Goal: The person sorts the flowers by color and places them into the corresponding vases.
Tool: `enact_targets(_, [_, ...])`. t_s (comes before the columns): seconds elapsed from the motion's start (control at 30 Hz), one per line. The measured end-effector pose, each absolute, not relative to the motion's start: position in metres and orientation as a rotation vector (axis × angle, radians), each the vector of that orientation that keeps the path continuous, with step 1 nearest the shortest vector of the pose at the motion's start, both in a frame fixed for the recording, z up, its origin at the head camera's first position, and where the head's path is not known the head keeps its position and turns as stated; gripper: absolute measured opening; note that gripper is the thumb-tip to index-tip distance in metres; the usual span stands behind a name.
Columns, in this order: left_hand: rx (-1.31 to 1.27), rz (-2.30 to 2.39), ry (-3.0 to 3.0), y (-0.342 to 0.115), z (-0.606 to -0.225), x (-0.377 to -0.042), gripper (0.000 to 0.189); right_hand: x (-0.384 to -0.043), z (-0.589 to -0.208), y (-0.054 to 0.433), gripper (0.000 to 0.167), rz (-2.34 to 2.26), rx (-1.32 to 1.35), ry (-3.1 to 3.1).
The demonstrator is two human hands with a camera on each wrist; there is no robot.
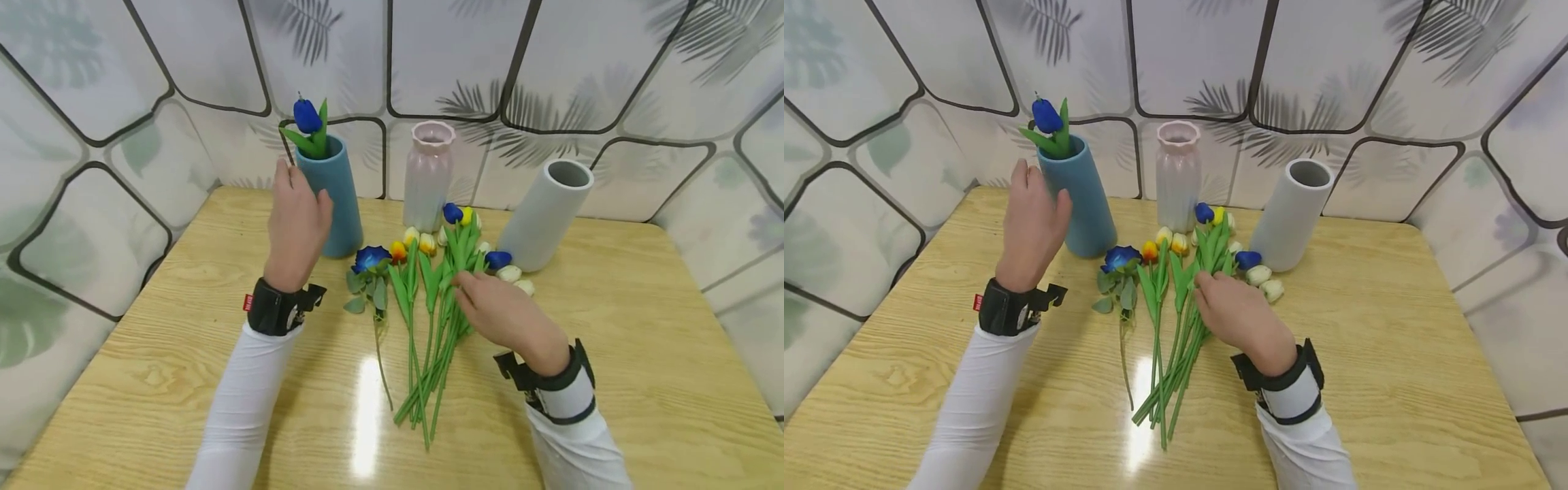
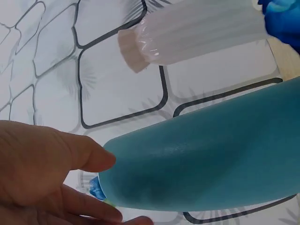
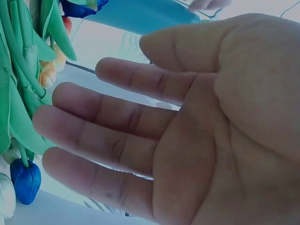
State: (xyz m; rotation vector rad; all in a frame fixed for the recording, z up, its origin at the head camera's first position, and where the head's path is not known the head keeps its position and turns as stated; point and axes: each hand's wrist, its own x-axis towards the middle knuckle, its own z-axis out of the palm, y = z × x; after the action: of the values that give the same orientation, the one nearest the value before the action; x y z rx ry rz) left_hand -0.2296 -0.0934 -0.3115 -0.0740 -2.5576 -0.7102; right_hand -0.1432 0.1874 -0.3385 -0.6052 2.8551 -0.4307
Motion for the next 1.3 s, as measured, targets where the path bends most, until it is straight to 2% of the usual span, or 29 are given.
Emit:
enact_targets(0.33, [0.032,-0.699,-2.634,-0.114,-0.298,-0.202,0.040,-0.143,-0.339,0.183,0.031,-0.375,-0.577,2.846])
enact_targets(0.57, [-0.014,-0.748,-2.546,-0.122,-0.288,-0.187,0.034,-0.148,-0.346,0.182,0.011,-0.506,-0.503,3.117])
enact_targets(0.73, [-0.076,-0.765,-2.490,-0.124,-0.285,-0.182,0.031,-0.151,-0.354,0.191,0.009,-0.597,-0.362,3.307])
enact_targets(0.97, [-0.149,-0.780,-2.461,-0.126,-0.282,-0.180,0.032,-0.156,-0.361,0.189,0.009,-0.622,-0.326,3.231])
enact_targets(1.2, [-0.171,-0.792,-2.414,-0.129,-0.281,-0.180,0.033,-0.160,-0.369,0.180,0.036,-0.614,-0.251,3.114])
enact_targets(1.3, [-0.175,-0.796,-2.400,-0.131,-0.281,-0.180,0.033,-0.159,-0.373,0.178,0.040,-0.573,-0.203,3.096])
